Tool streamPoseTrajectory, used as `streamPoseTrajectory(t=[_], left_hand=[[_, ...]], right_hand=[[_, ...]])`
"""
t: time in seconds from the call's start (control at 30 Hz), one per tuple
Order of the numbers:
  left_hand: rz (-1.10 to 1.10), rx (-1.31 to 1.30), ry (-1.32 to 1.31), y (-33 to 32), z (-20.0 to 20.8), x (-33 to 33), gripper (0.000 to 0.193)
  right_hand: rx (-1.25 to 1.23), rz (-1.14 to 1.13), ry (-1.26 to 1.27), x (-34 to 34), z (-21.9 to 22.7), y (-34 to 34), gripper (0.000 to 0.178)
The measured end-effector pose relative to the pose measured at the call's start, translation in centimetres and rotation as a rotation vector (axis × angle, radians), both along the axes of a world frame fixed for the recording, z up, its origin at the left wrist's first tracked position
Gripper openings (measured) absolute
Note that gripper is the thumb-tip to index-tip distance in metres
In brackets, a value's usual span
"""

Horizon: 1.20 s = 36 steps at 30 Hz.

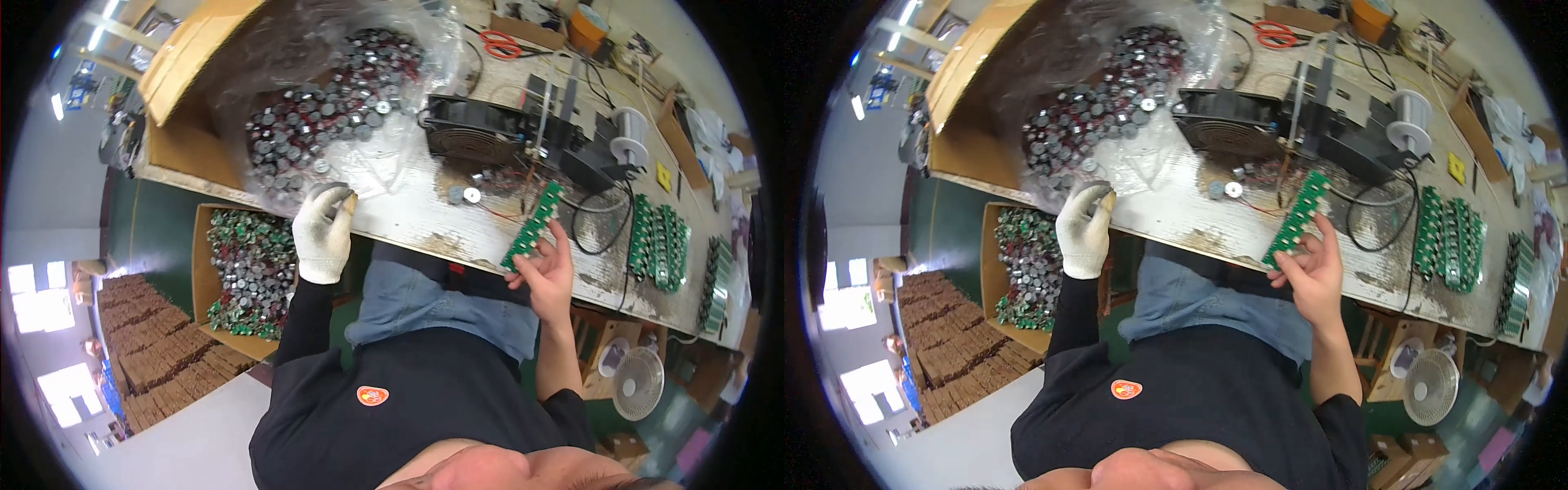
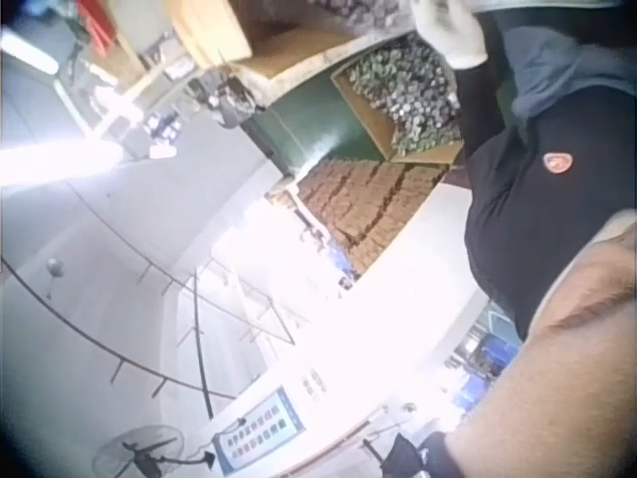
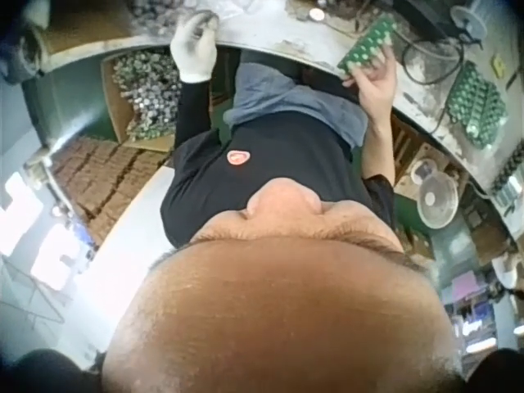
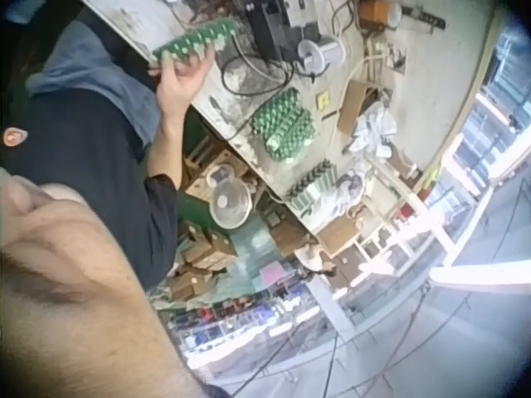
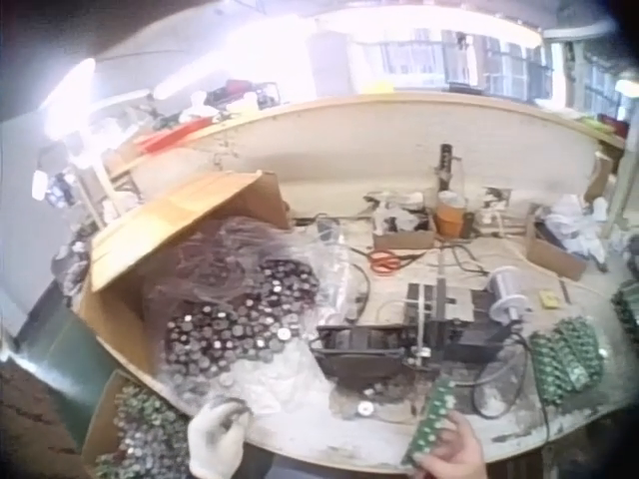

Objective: The person picks up a circuit board and a motor, then holds the motor's wires against the board while a soldering machine tip descends to join them. This process is repeated for several connection points before the person places the completed assembly into a cardboard box.

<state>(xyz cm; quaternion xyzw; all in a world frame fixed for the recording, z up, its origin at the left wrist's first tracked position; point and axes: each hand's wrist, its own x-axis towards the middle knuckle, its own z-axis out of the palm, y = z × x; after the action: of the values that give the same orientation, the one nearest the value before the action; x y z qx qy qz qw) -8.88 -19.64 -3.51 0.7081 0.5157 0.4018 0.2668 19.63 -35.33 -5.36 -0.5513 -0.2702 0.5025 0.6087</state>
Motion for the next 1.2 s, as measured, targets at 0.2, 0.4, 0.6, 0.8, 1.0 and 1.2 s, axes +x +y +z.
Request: streamPoseTrajectory(t=[0.2, 0.4, 0.6, 0.8, 1.0, 1.2], left_hand=[[-0.235, -0.439, -0.293, -2.9, -0.5, 6.3, 0.015], [-0.386, -0.662, -0.287, -4.7, 0.0, 11.0, 0.017], [-0.486, -0.774, -0.334, -5.0, -0.2, 13.3, 0.018], [-0.552, -0.787, -0.376, -4.5, -1.0, 14.1, 0.017], [-0.499, -0.883, -0.423, -4.3, -0.1, 14.7, 0.016], [-0.517, -0.871, -0.396, -4.0, -0.3, 14.9, 0.015]], right_hand=[[-0.007, 0.014, 0.063, 0.2, -0.1, 0.0, 0.075], [0.007, 0.026, 0.094, 0.3, 0.3, 0.2, 0.074], [0.031, 0.037, 0.129, 0.7, 0.4, 0.1, 0.074], [0.036, 0.05, 0.152, 0.7, 0.5, 0.3, 0.074], [0.078, 0.027, 0.165, 0.7, 0.4, 0.4, 0.075], [0.073, 0.04, 0.179, 0.8, 0.6, 0.7, 0.073]])
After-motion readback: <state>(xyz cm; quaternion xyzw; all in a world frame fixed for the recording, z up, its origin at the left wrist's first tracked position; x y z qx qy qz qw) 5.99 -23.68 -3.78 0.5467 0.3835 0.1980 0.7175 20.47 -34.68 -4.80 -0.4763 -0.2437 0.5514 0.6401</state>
